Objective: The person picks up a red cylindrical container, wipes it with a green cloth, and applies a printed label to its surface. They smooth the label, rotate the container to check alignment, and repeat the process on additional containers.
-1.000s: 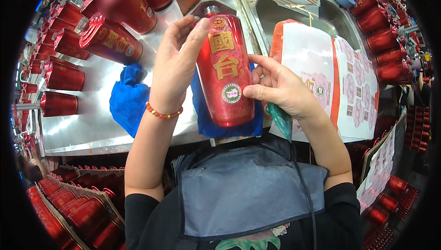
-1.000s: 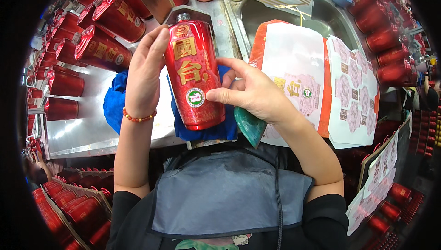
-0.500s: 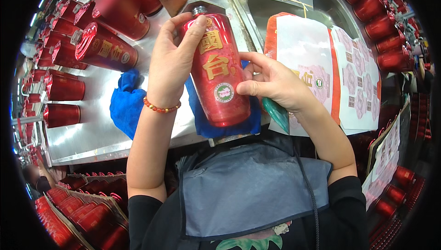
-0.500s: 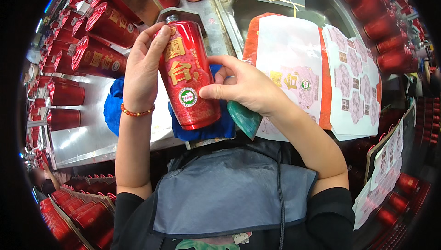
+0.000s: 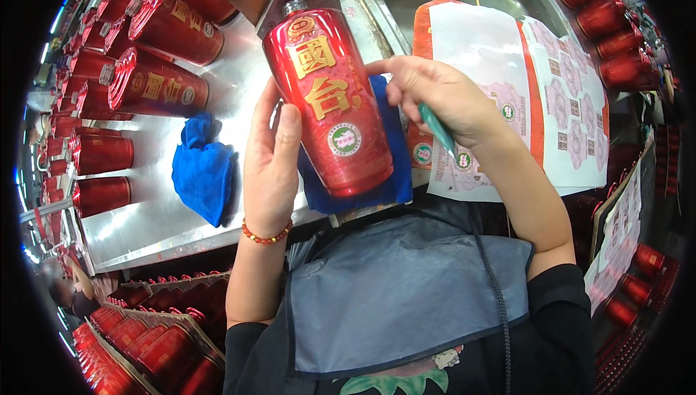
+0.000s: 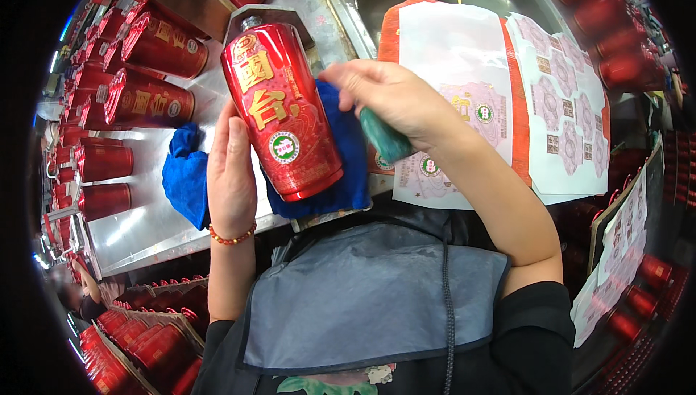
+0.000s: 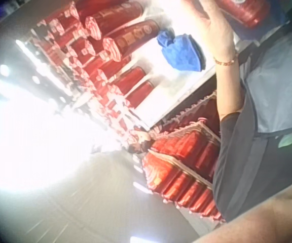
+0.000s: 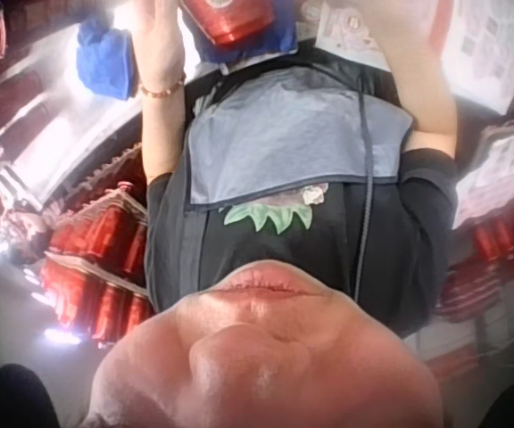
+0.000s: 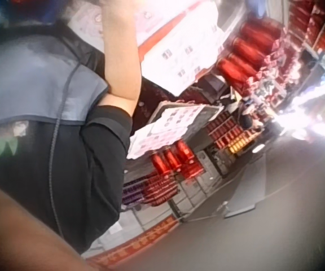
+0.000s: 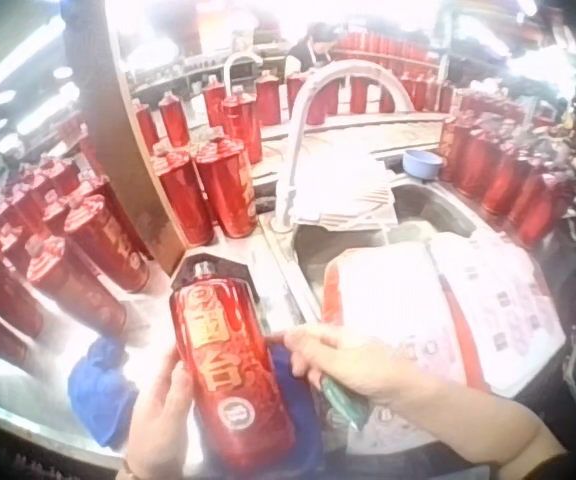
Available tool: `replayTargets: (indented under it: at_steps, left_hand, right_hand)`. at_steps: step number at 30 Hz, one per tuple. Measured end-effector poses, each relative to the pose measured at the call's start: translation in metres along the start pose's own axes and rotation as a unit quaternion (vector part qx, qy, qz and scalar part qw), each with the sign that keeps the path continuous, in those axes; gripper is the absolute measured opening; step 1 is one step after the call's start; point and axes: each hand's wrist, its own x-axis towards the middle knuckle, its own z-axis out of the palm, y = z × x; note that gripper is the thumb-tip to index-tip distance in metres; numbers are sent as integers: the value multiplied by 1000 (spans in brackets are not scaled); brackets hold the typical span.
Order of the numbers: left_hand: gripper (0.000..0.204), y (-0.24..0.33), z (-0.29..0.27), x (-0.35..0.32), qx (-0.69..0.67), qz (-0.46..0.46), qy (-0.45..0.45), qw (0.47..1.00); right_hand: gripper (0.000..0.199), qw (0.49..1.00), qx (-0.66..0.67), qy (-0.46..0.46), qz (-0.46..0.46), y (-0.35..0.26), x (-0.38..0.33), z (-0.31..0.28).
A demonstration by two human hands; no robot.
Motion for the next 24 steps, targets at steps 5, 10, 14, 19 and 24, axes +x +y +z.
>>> replayTargets:
  at_steps: [5, 10, 14, 19, 24]
  left_hand:
    - [74, -15, -9, -17, 61, 12, -23, 998]
    - [83, -26, -13, -20, 124, 19, -17, 992]
    - [82, -32, -13, -20, 160, 45, -10, 986]
    - [79, -29, -8, -20, 135, 33, -3, 990]
    - [79, -31, -6, -20, 131, 38, -2, 991]
  right_hand:
    - [56, 993, 112, 17, -27, 6, -7, -25]
    - [41, 988, 71, 35, -134, -5, -34, 8]
    - [35, 994, -28, 29, -101, -12, -46, 25]
    - [25, 970, -146, 133, -140, -23, -44, 5]
    - [24, 971, -130, 150, -133, -9, -39, 2]
